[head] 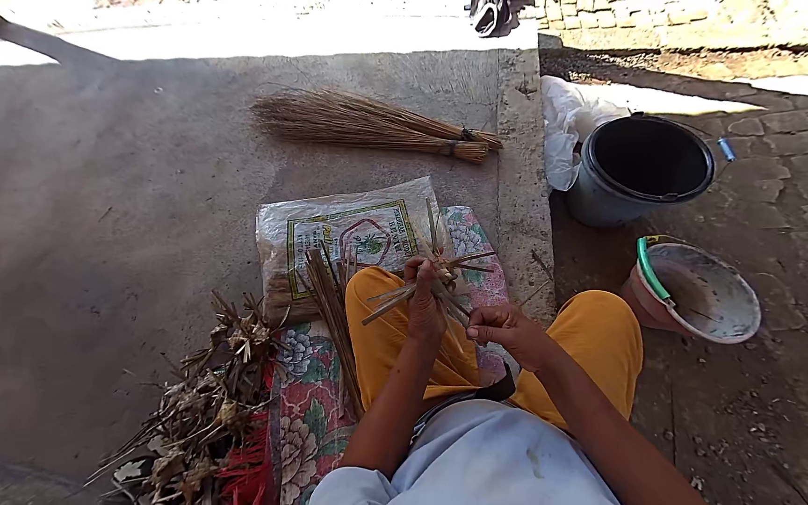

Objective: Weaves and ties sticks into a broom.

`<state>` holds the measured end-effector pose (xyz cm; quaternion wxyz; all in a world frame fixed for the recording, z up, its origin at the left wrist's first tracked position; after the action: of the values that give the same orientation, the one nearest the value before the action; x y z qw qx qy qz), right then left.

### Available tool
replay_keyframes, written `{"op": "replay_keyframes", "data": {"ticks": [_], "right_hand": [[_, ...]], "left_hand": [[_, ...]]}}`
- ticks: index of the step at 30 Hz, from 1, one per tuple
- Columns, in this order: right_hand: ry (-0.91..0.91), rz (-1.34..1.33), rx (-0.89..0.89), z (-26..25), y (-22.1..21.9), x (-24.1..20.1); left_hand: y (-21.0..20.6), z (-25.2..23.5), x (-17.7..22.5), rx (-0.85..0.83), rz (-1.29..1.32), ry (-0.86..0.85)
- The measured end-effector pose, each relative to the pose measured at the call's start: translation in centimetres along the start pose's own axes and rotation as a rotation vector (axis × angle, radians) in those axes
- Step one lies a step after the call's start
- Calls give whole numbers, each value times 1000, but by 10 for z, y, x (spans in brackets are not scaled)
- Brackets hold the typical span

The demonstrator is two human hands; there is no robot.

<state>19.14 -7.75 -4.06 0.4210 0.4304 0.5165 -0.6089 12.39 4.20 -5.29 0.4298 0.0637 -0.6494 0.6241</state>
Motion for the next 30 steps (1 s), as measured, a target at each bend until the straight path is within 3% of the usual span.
{"op": "replay_keyframes", "data": {"ticks": [6, 8, 11, 13, 16, 22, 27, 30], "right_hand": [[-10, 14, -134, 8, -6, 6], [-38, 103, -113, 11, 3, 5], [-57, 475, 175, 13, 50, -13], [-42, 612, 384, 17, 76, -34], [39, 513, 513, 20, 77, -64], [31, 419, 505, 7, 52, -63], [-13, 356, 467, -1, 48, -50], [8, 424, 483, 0, 47, -53]], "left_hand": [[0, 0, -5, -31, 83, 52], [-3, -1, 0, -136, -18, 17], [-20, -1, 15, -430, -345, -28], [-30, 5, 20, -526, -503, -17], [-39, 10, 18, -561, -674, -71], [-57, 28, 21, -701, -1036, -477], [-62, 42, 21, -773, -1055, -600], [-59, 44, 19, -722, -958, -604]]}}
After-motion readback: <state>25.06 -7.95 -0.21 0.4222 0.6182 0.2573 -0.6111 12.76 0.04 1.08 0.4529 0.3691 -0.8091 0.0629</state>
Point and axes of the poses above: each hand's wrist, its own z-axis away from the middle knuckle, its own y-axis out of the back of the hand, x = y × z, the point moved 9 cm from there along -z, towards the middle knuckle, and after that the axes turned 1 degree about y, right-handed, at the moved point
